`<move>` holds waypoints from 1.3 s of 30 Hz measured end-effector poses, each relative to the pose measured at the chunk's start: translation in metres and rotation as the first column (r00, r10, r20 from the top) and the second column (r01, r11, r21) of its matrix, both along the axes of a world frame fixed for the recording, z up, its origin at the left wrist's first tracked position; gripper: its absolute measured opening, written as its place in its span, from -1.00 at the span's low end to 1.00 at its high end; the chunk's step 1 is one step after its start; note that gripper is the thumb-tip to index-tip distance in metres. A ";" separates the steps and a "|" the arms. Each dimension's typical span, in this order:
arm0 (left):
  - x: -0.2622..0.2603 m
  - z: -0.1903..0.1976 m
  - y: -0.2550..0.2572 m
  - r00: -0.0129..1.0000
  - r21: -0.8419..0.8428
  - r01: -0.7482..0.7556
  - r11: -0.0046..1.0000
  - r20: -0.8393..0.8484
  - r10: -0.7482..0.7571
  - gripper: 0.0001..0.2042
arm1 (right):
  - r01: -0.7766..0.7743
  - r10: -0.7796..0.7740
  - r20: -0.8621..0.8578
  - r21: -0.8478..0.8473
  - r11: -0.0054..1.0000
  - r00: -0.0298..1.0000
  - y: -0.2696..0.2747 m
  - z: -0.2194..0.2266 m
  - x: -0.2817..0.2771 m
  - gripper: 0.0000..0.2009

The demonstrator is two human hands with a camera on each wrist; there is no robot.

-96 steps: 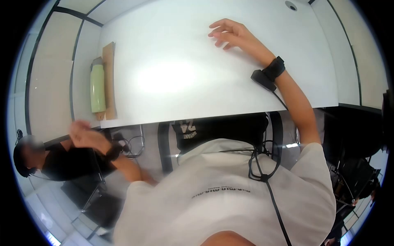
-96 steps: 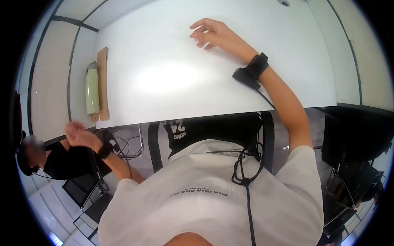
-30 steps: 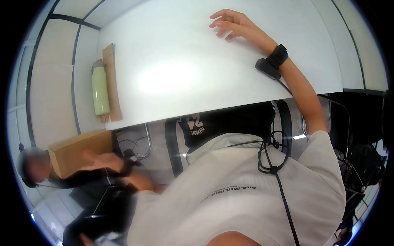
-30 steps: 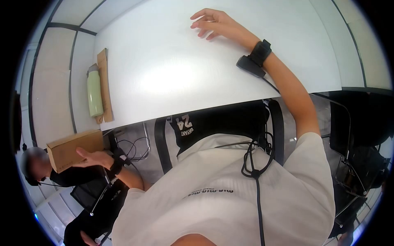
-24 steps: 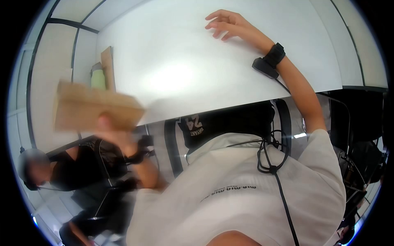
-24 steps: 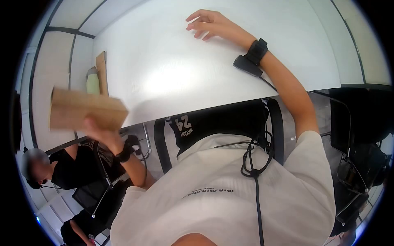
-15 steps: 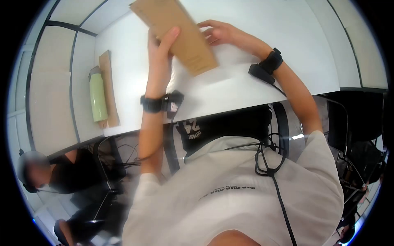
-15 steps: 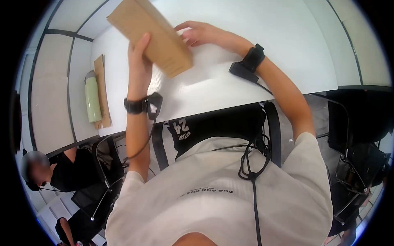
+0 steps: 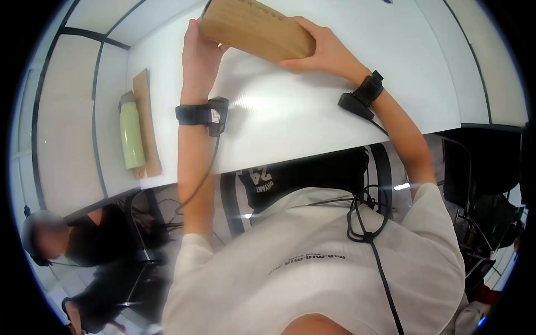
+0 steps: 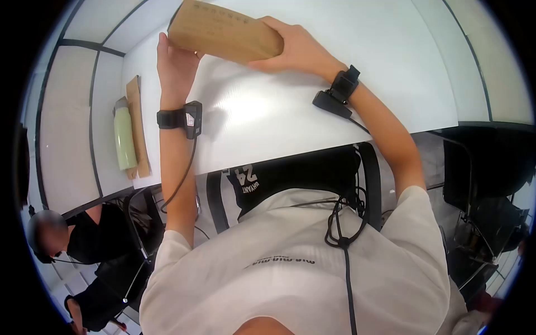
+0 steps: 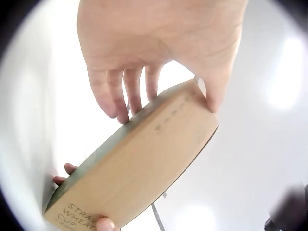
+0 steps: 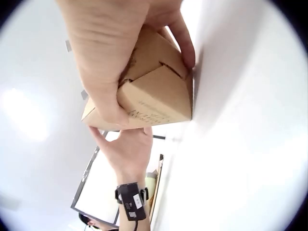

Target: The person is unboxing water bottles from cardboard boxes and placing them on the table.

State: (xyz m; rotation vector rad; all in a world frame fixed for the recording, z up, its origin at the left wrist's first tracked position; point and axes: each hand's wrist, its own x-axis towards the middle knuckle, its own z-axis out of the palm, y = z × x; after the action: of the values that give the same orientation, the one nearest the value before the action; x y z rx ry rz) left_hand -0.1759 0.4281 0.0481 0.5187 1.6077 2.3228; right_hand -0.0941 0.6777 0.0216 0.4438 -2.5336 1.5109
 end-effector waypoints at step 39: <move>0.000 -0.034 -0.019 0.994 -0.138 0.109 0.984 0.042 -0.104 -0.30 | 0.105 -0.118 0.099 0.125 0.987 0.988 0.005 0.014 -0.005 -0.34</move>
State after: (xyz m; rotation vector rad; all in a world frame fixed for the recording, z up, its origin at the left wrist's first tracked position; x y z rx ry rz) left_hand -0.1760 0.4095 0.0139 0.5163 1.6694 2.1127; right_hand -0.0988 0.6826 0.0358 0.2375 -2.6907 1.3832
